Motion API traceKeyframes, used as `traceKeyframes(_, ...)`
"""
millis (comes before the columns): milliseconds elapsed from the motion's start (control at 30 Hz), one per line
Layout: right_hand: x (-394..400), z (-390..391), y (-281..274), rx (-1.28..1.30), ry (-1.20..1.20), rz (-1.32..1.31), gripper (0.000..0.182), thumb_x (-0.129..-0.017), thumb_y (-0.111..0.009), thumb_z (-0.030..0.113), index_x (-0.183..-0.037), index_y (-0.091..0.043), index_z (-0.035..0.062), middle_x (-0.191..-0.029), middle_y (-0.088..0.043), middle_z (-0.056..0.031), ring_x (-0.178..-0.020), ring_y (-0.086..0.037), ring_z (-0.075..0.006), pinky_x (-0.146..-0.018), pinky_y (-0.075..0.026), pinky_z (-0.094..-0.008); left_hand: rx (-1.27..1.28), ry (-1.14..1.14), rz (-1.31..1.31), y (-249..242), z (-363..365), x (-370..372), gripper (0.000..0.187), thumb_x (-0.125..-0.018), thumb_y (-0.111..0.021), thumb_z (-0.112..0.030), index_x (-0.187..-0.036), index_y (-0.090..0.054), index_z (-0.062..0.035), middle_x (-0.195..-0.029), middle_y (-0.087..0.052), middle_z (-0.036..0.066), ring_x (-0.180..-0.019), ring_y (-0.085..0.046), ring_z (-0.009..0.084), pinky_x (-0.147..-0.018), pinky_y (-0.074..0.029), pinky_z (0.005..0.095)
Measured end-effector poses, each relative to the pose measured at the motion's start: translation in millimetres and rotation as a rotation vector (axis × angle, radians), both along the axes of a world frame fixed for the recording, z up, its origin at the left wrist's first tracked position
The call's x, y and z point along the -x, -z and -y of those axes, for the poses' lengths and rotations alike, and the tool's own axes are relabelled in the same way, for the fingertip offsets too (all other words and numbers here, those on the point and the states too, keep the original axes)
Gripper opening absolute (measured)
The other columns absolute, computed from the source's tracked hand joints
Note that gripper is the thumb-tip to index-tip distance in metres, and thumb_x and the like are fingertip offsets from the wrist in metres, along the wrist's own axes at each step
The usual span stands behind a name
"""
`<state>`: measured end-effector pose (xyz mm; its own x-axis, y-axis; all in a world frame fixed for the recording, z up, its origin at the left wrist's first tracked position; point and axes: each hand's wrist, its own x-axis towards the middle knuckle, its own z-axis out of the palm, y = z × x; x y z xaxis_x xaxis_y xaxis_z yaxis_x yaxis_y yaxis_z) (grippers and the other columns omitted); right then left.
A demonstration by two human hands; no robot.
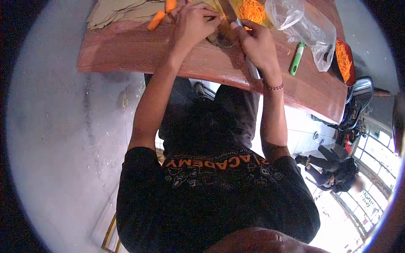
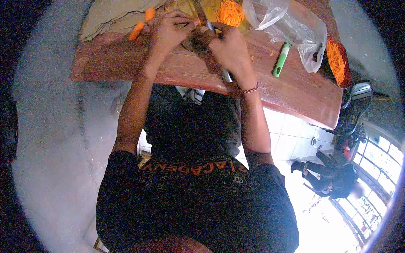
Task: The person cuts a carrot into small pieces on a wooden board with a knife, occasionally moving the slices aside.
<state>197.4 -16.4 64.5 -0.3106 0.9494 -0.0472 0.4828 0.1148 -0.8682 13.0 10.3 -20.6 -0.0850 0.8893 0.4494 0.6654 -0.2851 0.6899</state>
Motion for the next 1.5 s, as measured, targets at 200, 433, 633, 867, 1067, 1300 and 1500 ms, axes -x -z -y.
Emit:
traceKeyframes(200,5,-6,8,0.027,0.005,0.127,0.038,-0.097,-0.056,0.034,-0.102,-0.068,-0.0017,-0.058,-0.064,-0.0145,-0.046,-0.063,-0.0226,-0.053,-0.051,-0.0382,-0.070,0.011,-0.120,6,-4,7,0.022,-0.081,-0.078,-0.026,-0.087,-0.076,-0.0051,-0.088,-0.072,0.005,-0.082,-0.070,0.0220,-0.077,-0.056,0.0318)
traceKeyframes(433,8,-7,7,-0.097,-0.013,0.145,0.037,-0.097,-0.056,0.033,-0.100,-0.068,-0.0017,-0.057,-0.063,-0.0145,-0.049,-0.065,-0.0237,-0.054,-0.053,-0.0396,0.029,0.013,-0.018,1,0,3,0.020,-0.083,-0.077,-0.026,-0.087,-0.076,-0.0061,-0.088,-0.072,0.005,-0.082,-0.071,0.0227,-0.077,-0.056,0.0320)
traceKeyframes(633,2,-4,-1,-0.028,0.011,0.084,0.035,-0.098,-0.055,0.032,-0.098,-0.067,-0.0013,-0.056,-0.062,-0.0123,-0.045,-0.062,-0.0204,-0.047,-0.049,-0.0363,0.014,-0.025,-0.047,-3,2,1,0.021,-0.082,-0.078,-0.028,-0.087,-0.077,-0.0067,-0.090,-0.073,0.005,-0.082,-0.071,0.0229,-0.078,-0.056,0.0319)
traceKeyframes(867,9,2,-4,0.057,0.051,0.109,0.038,-0.096,-0.058,0.034,-0.095,-0.067,-0.0030,-0.061,-0.065,-0.0150,-0.049,-0.062,-0.0229,-0.054,-0.050,-0.0385,-0.068,0.039,-0.128,4,-2,9,0.018,-0.081,-0.077,-0.025,-0.089,-0.078,-0.0086,-0.090,-0.073,0.004,-0.084,-0.071,0.0213,-0.080,-0.056,0.0328)
traceKeyframes(1067,9,3,6,-0.047,0.087,0.133,0.037,-0.094,-0.060,0.032,-0.096,-0.068,-0.0047,-0.068,-0.064,-0.0230,-0.064,-0.067,-0.0304,-0.063,-0.050,-0.0409,-0.134,0.031,-0.209,-4,6,2,0.014,-0.081,-0.074,-0.021,-0.091,-0.079,-0.0116,-0.089,-0.072,0.004,-0.084,-0.069,0.0267,-0.081,-0.054,0.0362)
traceKeyframes(1300,15,9,19,-0.026,0.136,0.047,0.036,-0.093,-0.060,0.031,-0.101,-0.069,-0.0032,-0.079,-0.065,-0.0304,-0.075,-0.069,-0.0414,-0.068,-0.052,-0.0444,-0.094,-0.055,-0.412,-15,33,-7,0.022,-0.081,-0.069,-0.023,-0.101,-0.077,-0.0190,-0.115,-0.065,-0.001,-0.112,-0.056,0.0274,-0.099,-0.040,0.0467)
traceKeyframes(1500,23,9,27,-0.186,0.144,0.201,0.038,-0.092,-0.060,0.033,-0.107,-0.068,-0.0019,-0.076,-0.067,-0.0257,-0.076,-0.068,-0.0388,-0.071,-0.051,-0.0424,-0.048,-0.045,-0.432,-15,34,-6,0.023,-0.079,-0.069,-0.022,-0.100,-0.077,-0.0194,-0.121,-0.061,-0.003,-0.118,-0.052,0.0246,-0.102,-0.034,0.0511)
